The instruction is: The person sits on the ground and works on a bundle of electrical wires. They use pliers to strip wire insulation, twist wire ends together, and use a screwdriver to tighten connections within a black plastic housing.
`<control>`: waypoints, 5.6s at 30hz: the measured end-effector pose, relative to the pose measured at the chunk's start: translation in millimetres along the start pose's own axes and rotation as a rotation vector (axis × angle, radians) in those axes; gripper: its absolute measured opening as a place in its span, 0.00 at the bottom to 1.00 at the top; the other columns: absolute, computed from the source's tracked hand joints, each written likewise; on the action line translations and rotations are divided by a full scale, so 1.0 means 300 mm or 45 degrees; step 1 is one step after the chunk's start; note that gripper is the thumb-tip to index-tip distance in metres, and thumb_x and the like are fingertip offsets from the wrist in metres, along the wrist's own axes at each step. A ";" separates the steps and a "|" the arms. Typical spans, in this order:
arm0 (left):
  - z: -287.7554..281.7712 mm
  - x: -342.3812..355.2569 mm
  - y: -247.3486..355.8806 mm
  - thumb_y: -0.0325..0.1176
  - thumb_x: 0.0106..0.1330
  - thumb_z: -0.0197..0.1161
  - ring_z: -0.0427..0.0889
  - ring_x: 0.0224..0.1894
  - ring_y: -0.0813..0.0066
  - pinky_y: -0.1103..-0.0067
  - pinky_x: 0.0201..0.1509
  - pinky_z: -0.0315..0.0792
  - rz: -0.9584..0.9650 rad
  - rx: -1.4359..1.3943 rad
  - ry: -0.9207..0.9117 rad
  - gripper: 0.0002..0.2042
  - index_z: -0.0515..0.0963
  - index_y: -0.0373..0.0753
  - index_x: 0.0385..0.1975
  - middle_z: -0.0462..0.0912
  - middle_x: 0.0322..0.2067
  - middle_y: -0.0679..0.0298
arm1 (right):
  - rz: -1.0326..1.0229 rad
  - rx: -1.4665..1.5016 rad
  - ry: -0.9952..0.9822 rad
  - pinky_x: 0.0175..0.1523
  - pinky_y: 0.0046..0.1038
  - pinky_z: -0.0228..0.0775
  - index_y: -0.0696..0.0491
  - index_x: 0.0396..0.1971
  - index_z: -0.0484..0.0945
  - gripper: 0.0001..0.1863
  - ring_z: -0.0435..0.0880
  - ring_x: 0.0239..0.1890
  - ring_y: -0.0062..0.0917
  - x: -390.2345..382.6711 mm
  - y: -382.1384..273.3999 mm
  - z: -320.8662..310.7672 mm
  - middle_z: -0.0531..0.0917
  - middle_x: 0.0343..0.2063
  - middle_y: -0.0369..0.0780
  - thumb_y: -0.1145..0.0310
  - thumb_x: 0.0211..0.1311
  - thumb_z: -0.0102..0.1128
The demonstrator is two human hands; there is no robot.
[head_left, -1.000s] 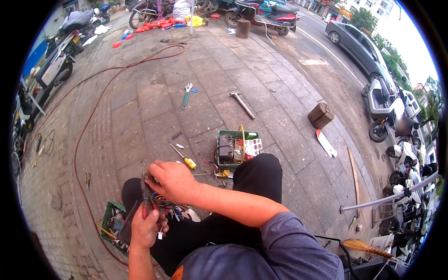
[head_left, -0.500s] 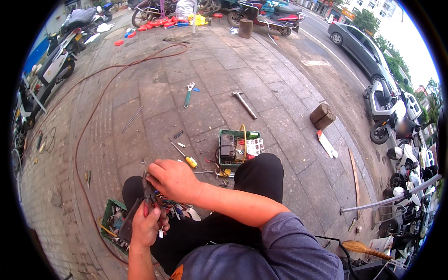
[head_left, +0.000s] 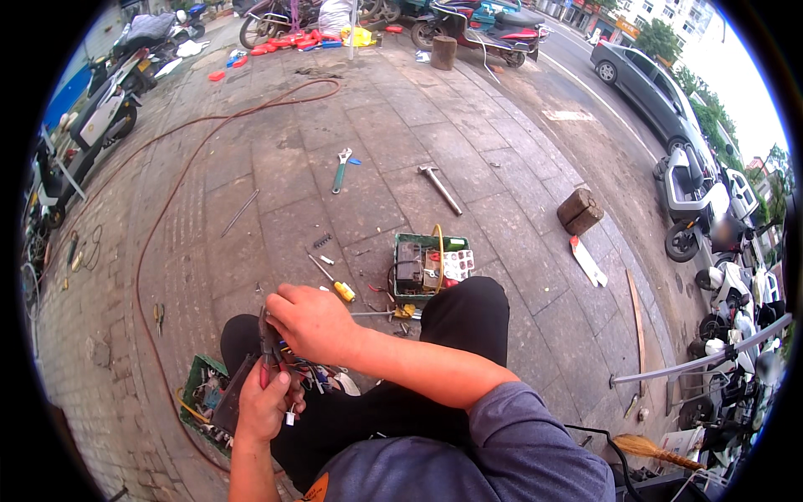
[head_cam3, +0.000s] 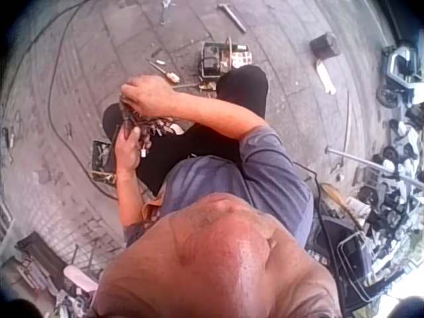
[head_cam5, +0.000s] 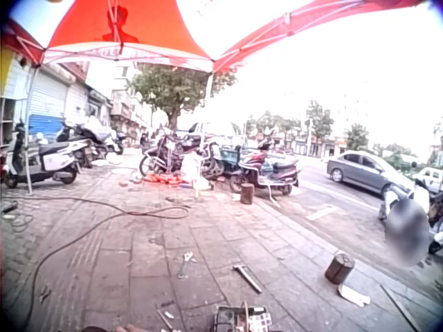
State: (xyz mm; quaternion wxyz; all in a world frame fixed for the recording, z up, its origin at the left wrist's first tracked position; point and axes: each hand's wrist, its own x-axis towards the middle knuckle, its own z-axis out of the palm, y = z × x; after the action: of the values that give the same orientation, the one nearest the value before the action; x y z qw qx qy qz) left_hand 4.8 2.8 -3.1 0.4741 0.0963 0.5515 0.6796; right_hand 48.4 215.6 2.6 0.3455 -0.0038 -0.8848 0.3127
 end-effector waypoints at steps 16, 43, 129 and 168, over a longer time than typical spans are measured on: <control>-0.004 0.008 0.025 0.38 0.78 0.64 0.80 0.33 0.77 0.76 0.35 0.78 0.002 0.132 -0.063 0.17 0.73 0.36 0.58 0.78 0.35 0.65 | 0.016 -0.049 -0.031 0.36 0.42 0.78 0.52 0.33 0.85 0.07 0.86 0.31 0.42 0.008 0.022 -0.009 0.84 0.27 0.41 0.68 0.60 0.75; -0.024 0.010 -0.003 0.39 0.80 0.63 0.78 0.28 0.78 0.78 0.34 0.74 0.072 0.167 -0.090 0.15 0.73 0.35 0.54 0.78 0.29 0.66 | -0.027 -0.106 -0.055 0.35 0.42 0.77 0.53 0.34 0.76 0.10 0.85 0.32 0.43 -0.007 0.014 0.037 0.81 0.31 0.42 0.67 0.65 0.71; -0.006 -0.004 0.012 0.33 0.74 0.64 0.88 0.38 0.62 0.65 0.42 0.88 -0.056 0.214 -0.045 0.21 0.68 0.34 0.62 0.83 0.41 0.56 | -0.093 -0.001 -0.097 0.38 0.45 0.79 0.55 0.38 0.74 0.12 0.87 0.34 0.45 -0.005 0.042 -0.004 0.82 0.31 0.45 0.66 0.65 0.69; -0.038 -0.012 0.012 0.27 0.74 0.53 0.85 0.53 0.69 0.72 0.61 0.79 0.049 0.402 -0.144 0.25 0.66 0.29 0.70 0.84 0.55 0.54 | -0.117 0.019 -0.057 0.36 0.38 0.79 0.53 0.37 0.81 0.08 0.88 0.31 0.38 0.019 0.035 0.009 0.85 0.30 0.40 0.73 0.62 0.74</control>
State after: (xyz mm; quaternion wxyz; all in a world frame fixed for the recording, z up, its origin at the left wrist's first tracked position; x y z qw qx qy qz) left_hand -2.7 -7.1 -2.8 0.4702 0.2182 0.6218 0.5871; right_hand 40.2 223.7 -1.4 0.3397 0.0463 -0.8891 0.3031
